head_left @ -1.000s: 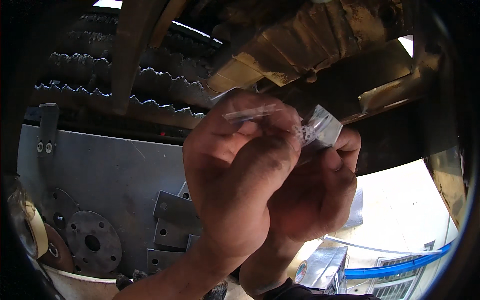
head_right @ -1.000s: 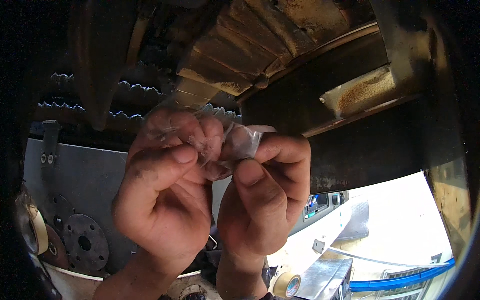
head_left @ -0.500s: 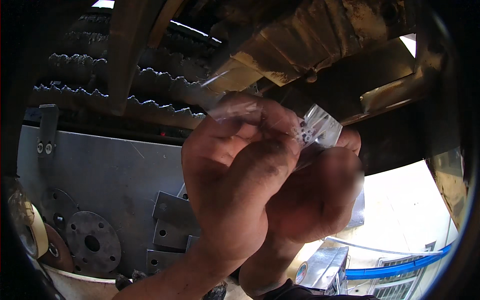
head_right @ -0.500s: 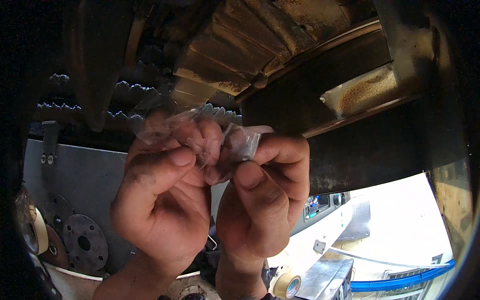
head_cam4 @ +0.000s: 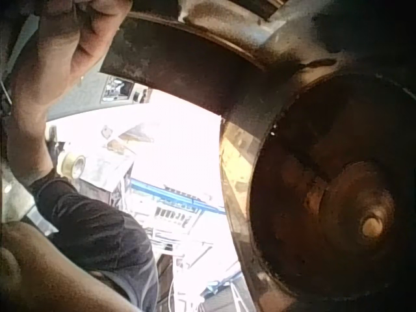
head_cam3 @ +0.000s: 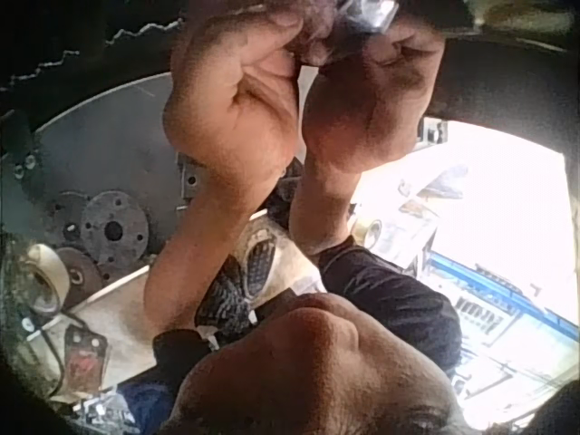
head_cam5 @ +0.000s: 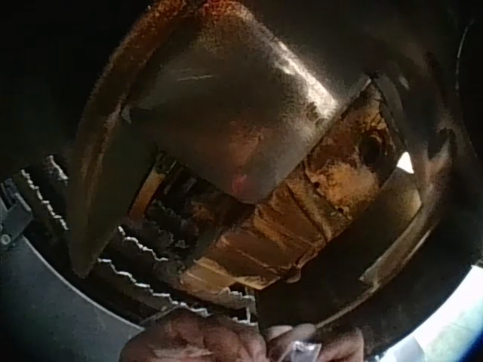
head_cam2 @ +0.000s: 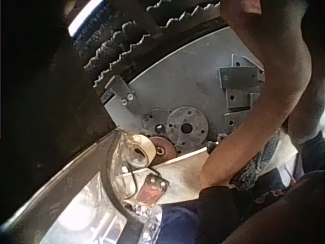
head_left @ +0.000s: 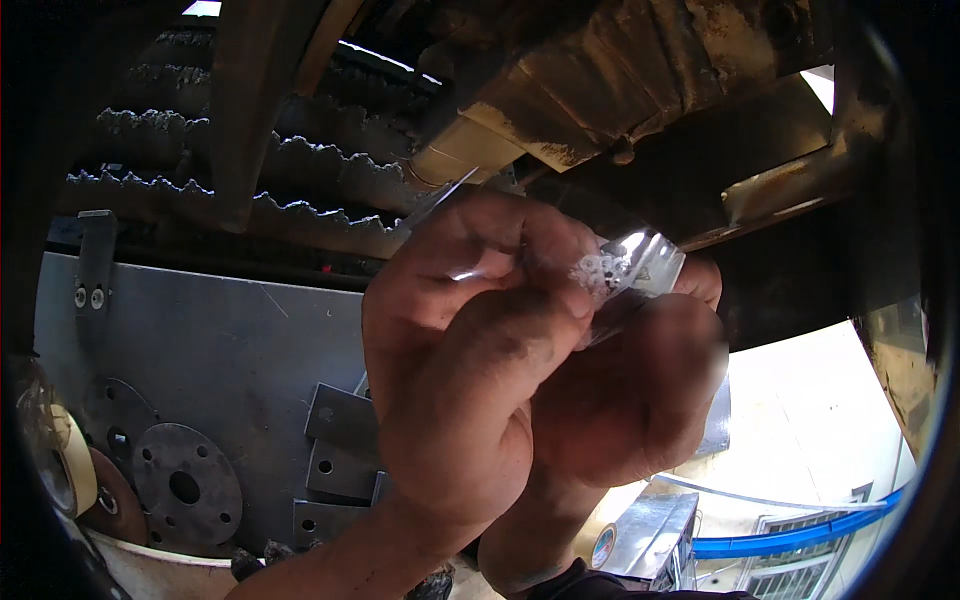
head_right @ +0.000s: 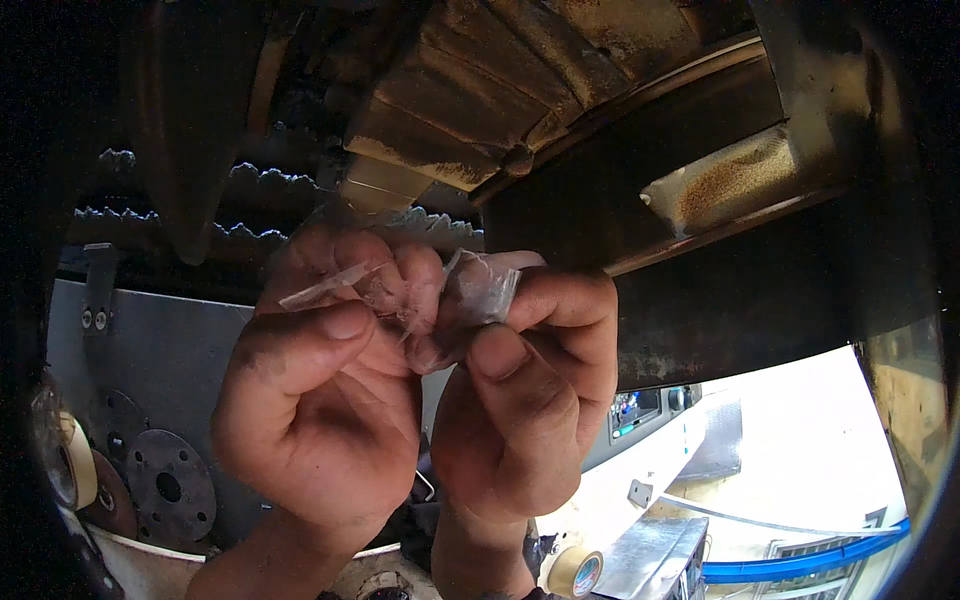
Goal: The person repeatedly picks small white components from a clear plastic bag and inserts them into a slot on a large metal machine. The person uses a thin metal tool to push the components into place within the machinery. The task involves repetitive handling of small parts and precise placement into the equipment.
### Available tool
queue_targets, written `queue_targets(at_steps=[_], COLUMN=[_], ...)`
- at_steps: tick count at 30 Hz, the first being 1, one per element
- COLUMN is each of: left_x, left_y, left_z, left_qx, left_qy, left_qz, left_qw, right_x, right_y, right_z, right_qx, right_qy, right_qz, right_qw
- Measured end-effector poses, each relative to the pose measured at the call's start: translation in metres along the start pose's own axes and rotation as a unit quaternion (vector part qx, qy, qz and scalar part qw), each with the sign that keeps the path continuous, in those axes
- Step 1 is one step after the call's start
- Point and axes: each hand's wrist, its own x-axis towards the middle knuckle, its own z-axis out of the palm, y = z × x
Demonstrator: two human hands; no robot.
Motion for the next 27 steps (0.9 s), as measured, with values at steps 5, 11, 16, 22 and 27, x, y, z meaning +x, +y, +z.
queue_targets(at_steps=[5, 11, 16, 22, 27], left_x=[0.003, 0.0, 0.001, 0.0, 0.001], left_y=[0.014, 0.003, 0.003, 0.004, 0.005], left_z=[-0.009, -0.006, -0.011, -0.005, -0.009], left_qx=[0.004, -0.021, -0.031, -0.033, -0.025], left_qy=[-0.006, -0.014, -0.025, -0.023, -0.024], left_qz=[0.014, 0.006, 0.002, 0.004, -0.007], left_qw=[1.0, 1.0, 0.999, 0.999, 0.999], right_x=[-0.001, 0.0, 0.0, 0.001, 0.0], right_y=[0.009, 0.002, 0.006, -0.001, 0.004], right_z=[0.013, 0.005, 0.002, 0.006, 0.006], right_qx=[0.037, 0.02, 0.02, 0.018, 0.025], right_qy=[-0.016, -0.014, -0.015, -0.008, -0.008], right_qz=[0.011, 0.007, 0.004, 0.002, 0.011], right_qw=[0.999, 1.0, 1.0, 1.0, 1.0])
